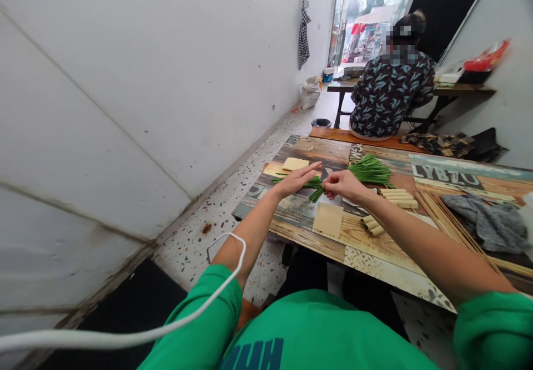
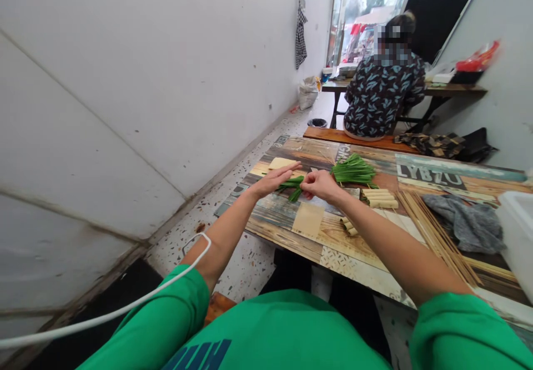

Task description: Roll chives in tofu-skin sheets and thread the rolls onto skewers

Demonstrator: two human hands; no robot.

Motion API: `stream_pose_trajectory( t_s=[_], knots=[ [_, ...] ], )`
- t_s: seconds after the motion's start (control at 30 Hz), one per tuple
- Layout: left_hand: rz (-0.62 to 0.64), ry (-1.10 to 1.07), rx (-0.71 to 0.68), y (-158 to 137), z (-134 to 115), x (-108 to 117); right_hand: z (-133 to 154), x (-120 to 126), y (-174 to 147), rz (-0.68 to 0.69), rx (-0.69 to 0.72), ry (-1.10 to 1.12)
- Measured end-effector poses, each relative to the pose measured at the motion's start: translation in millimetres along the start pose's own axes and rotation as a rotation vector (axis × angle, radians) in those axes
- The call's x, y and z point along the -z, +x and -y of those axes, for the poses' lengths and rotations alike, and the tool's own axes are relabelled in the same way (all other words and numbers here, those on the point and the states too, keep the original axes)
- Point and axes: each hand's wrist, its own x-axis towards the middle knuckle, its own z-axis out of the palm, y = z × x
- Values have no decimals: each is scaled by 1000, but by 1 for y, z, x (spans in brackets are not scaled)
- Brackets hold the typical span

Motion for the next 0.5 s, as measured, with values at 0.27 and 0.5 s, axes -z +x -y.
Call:
stream_pose_trajectory(
  t_s=[0.27,0.5],
  knots=[
    [286,-212,180,-3,-13,-23,-13,8,-34,-61,106,120],
    [-112,57,61,-41,29,-66,-84,-9,-68,-182,205,-74]
  ],
)
